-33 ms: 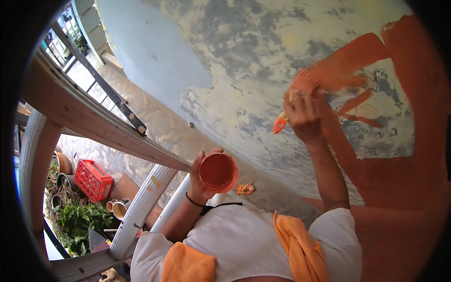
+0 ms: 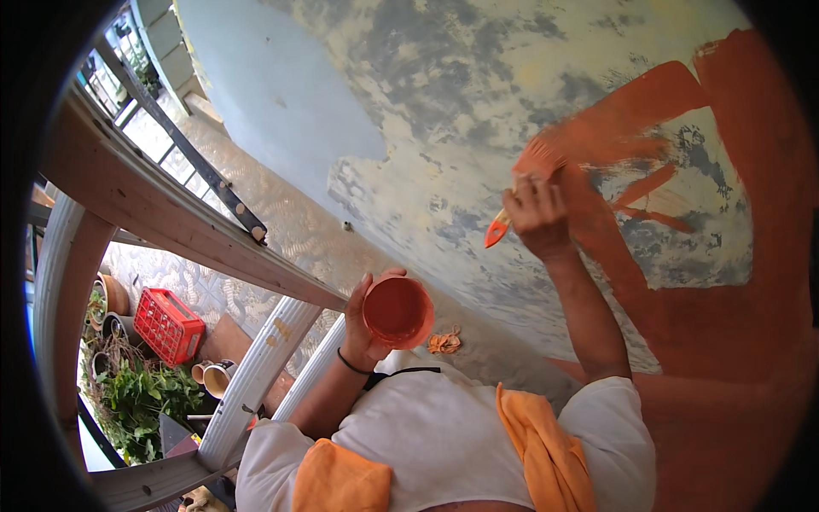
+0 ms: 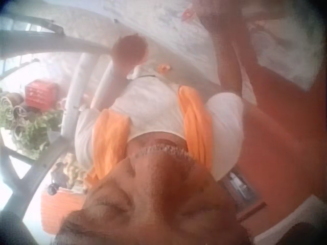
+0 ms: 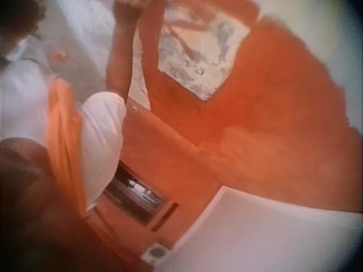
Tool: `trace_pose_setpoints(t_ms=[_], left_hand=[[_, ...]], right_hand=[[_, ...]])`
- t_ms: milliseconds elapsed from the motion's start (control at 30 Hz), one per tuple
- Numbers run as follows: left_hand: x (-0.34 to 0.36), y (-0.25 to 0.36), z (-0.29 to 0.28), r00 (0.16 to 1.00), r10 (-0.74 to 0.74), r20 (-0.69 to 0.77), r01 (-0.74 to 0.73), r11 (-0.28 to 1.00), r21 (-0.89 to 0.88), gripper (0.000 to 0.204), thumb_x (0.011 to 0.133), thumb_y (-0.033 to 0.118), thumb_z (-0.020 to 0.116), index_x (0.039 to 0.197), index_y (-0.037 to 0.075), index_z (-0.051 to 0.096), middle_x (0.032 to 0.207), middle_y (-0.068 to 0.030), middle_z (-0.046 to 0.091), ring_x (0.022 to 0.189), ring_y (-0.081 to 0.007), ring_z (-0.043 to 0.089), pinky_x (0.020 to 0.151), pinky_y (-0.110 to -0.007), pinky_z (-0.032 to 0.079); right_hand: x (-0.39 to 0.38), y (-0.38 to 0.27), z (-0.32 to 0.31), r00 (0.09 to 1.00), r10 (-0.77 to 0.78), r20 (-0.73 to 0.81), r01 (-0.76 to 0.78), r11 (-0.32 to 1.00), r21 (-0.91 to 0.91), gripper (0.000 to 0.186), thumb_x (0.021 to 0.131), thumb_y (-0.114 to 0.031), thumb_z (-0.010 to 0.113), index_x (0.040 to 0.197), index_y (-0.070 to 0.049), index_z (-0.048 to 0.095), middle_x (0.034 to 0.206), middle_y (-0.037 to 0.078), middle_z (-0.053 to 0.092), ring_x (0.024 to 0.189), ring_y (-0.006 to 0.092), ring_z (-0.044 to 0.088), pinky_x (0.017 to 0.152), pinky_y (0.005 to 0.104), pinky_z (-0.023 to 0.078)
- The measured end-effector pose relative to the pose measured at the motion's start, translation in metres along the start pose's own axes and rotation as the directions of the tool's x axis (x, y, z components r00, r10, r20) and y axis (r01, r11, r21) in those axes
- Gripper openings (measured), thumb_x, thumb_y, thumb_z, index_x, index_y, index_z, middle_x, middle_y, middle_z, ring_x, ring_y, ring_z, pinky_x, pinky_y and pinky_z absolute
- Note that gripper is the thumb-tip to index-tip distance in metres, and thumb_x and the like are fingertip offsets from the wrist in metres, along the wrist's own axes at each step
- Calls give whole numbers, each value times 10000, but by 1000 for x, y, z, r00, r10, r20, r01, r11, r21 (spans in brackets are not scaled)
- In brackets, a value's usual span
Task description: The person paints a ceiling with orange paint using a brush and a small container. They repeatedly dip the brush into the container and apply paint to the ceiling surface while standing on a ladder.
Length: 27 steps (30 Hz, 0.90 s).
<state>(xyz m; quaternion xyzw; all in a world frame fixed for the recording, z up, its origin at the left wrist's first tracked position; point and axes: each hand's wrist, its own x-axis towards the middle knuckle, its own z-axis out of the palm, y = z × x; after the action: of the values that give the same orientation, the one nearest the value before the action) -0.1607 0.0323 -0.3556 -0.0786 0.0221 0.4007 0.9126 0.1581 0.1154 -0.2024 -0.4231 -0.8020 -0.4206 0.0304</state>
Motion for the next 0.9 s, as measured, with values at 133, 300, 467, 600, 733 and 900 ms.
trace_pose_setpoints(t_ms=[133,300,467,600,733,900], left_hand=[[6,8,-11,1000,17,-7,-17,999,42,598,1117,528,495,1438,30,577,1367,-250,595,1294,-409,593,994,-563,632],[6,9,-10,999,15,28,-15,1000,8,594,1109,534,511,1430,38,582,1364,-249,607,1301,-411,605,996,-561,632],[6,9,-9,999,22,44,-23,1000,17,590,1107,532,520,1422,37,584,1348,-248,620,1298,-415,609,999,-564,632],[4,8,-12,997,62,36,-63,998,11,597,1109,536,511,1424,35,583,1342,-249,625,1283,-415,616,986,-550,640],[3,6,-10,999,33,2,-33,998,57,603,1110,540,505,1425,32,582,1339,-248,625,1268,-412,622,970,-545,646],[3,12,-10,1000,20,12,-20,999,47,595,1113,551,503,1412,44,590,1333,-235,625,1273,-410,612,966,-565,640]], right_hand=[[-12,-36,33,995,16,94,-45,948,315,107,805,-51,722,905,-87,713,1067,80,696,955,263,683,803,381,564],[39,33,-11,963,268,20,-247,856,455,129,872,-3,783,930,-107,733,907,46,715,831,243,697,715,362,573],[62,88,-70,924,320,-207,-229,901,369,134,897,13,787,1001,-61,748,927,88,721,826,261,717,677,395,563],[46,53,-67,947,142,-289,-126,989,73,72,904,-35,762,972,-56,752,1003,113,704,866,276,690,694,383,559],[3,2,-13,997,2,82,-10,995,104,122,822,-23,770,921,-95,765,1000,101,690,856,245,649,711,367,556],[47,64,-56,935,346,-84,-275,852,446,105,908,-16,765,920,-117,739,860,32,662,745,221,665,631,361,536]])
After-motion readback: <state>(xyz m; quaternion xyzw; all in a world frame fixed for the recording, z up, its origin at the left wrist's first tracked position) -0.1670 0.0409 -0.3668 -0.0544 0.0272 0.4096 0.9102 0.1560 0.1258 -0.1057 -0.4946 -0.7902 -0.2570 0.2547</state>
